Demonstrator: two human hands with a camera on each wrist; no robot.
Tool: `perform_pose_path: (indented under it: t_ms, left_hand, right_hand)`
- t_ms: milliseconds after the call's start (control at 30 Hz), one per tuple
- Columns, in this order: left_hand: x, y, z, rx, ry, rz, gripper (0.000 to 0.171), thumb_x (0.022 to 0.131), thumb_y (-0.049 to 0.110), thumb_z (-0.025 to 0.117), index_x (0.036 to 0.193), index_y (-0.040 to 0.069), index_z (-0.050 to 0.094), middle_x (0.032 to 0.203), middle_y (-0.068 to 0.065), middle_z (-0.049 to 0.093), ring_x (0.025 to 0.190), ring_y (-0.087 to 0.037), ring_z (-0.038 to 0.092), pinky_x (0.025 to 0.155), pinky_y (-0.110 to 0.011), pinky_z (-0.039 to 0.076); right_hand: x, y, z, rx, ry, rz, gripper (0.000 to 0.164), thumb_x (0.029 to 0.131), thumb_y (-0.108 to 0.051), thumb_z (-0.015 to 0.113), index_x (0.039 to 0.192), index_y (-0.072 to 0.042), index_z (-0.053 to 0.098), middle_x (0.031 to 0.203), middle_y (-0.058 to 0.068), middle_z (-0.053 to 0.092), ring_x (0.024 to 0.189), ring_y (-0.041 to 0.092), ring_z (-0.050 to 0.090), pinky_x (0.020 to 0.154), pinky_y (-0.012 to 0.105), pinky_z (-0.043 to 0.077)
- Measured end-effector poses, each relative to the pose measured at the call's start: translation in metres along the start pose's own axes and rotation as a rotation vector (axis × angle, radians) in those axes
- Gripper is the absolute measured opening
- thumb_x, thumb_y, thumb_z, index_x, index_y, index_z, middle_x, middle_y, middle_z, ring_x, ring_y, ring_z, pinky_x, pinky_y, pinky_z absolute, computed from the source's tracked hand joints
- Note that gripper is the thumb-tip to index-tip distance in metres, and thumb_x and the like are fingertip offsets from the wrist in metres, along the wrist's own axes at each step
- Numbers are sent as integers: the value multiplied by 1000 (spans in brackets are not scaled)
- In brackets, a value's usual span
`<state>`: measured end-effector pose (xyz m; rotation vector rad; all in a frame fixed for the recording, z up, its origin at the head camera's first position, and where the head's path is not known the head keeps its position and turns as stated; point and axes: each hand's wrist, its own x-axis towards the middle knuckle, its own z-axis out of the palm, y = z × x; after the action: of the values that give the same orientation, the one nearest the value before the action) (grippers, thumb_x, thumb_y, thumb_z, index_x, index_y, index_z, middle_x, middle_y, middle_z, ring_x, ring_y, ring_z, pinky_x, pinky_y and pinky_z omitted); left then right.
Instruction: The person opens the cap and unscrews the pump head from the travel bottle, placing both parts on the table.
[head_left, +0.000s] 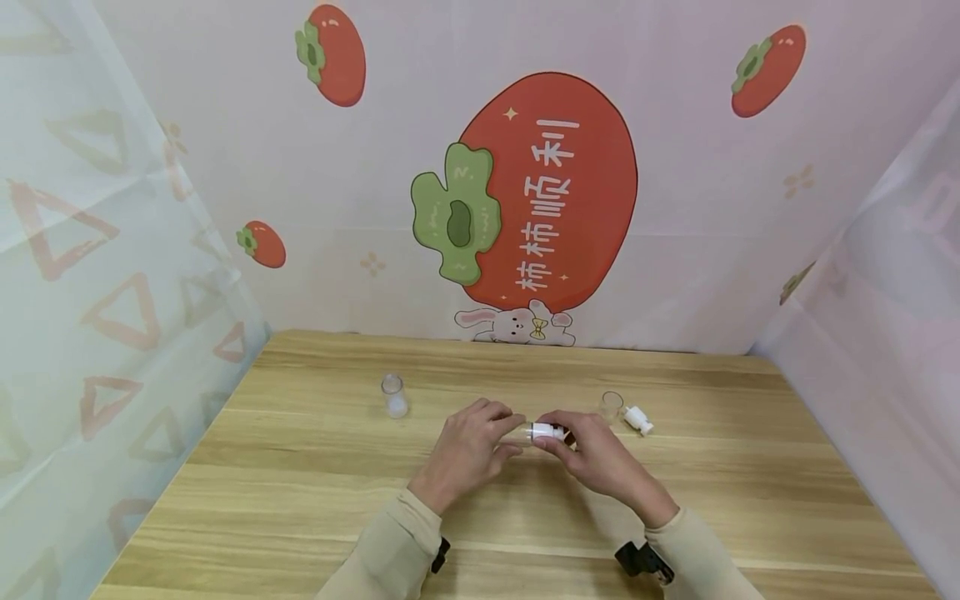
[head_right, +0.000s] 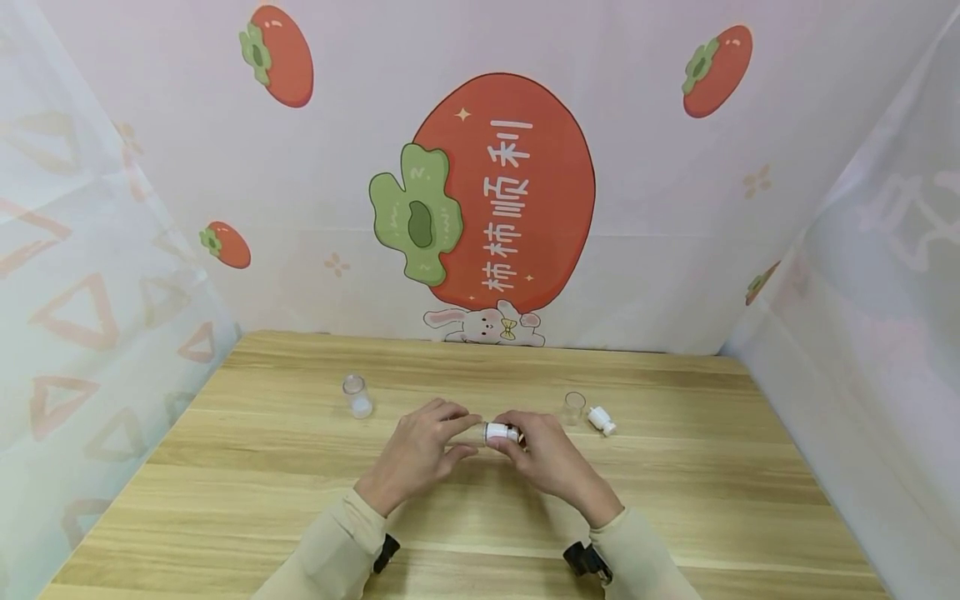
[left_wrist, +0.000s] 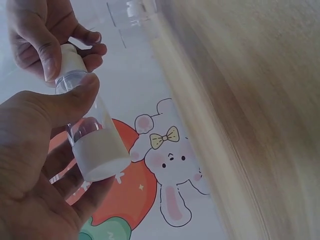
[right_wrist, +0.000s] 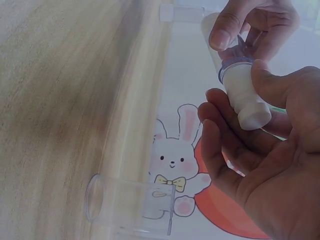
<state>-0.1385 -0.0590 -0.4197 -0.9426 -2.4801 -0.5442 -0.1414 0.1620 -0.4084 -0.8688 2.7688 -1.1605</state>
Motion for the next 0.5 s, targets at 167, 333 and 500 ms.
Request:
perform_pose_path:
  t_ms: [167,333,500]
  left_hand:
    - [0,0,0,3,-39,-7,36,82,25,86,115,14,76,108,0,72,97,-17,66,78,-33,58]
    - [-1,0,-1,0,-75,-13,37,84,27,84,118,14,75,110,-1,72,98,-17,65,78,-33,57]
    - [-3,1,-3,-30,-141,-56,37,89,30,79,122,15,74,115,-1,72,104,-18,65,81,-36,58]
  right_hand:
    - [0,1,1,-13,6,-20,14,99,-19,68,107,-10,73,90,-8,68,75,4,60,65,24,53]
    - [0,2,0,-25,11,-46,12,98,-17,69,106,-10,73,88,-10,68,73,2,59,64,24,53]
    - [-1,2,-1,-35,17,-73,11,95,-14,72,105,-10,74,88,-10,68,73,2,60,64,24,54]
